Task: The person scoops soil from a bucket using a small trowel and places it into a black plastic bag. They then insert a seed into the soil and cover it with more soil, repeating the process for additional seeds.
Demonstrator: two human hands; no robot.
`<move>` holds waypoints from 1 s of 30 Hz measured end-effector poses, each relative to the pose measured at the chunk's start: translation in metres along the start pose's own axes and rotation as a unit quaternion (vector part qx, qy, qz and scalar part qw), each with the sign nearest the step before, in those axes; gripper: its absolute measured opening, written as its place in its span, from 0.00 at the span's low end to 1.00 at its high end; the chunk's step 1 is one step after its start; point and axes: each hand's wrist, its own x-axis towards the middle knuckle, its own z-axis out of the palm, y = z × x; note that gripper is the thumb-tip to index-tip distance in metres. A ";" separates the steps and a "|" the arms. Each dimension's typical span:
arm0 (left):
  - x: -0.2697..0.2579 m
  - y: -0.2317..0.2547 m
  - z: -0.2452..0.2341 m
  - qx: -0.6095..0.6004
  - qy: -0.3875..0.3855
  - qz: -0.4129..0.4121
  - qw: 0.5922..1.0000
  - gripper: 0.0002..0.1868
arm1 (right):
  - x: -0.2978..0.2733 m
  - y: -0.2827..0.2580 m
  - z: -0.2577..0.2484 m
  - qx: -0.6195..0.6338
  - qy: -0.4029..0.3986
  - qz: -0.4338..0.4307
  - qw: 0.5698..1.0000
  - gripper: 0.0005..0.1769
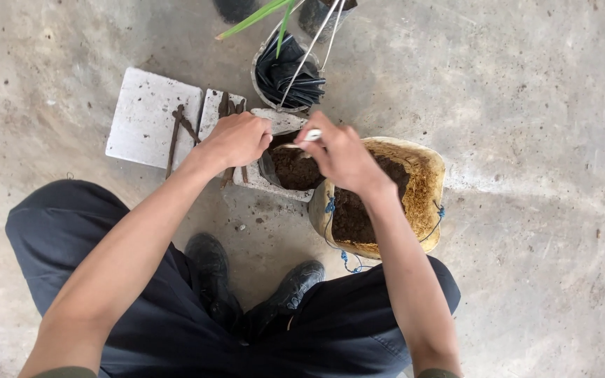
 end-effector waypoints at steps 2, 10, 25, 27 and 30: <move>-0.003 0.004 -0.003 -0.002 -0.004 0.003 1.000 0.19 | -0.003 -0.018 -0.011 -0.014 0.008 -0.009 1.000 0.05; -0.007 0.003 -0.009 -0.043 -0.025 -0.008 0.999 0.18 | -0.005 -0.010 -0.001 -0.023 0.013 -0.066 0.997 0.05; -0.003 -0.004 -0.008 -0.062 -0.041 -0.037 0.997 0.15 | -0.002 0.029 0.015 -0.044 0.146 -0.055 0.987 0.06; -0.004 -0.011 0.002 -0.052 -0.053 -0.040 0.996 0.13 | -0.008 0.032 0.016 -0.075 0.157 -0.036 0.984 0.06; -0.011 -0.023 0.010 -0.011 -0.078 -0.045 0.996 0.12 | -0.014 0.045 0.023 -0.035 0.181 -0.029 0.982 0.04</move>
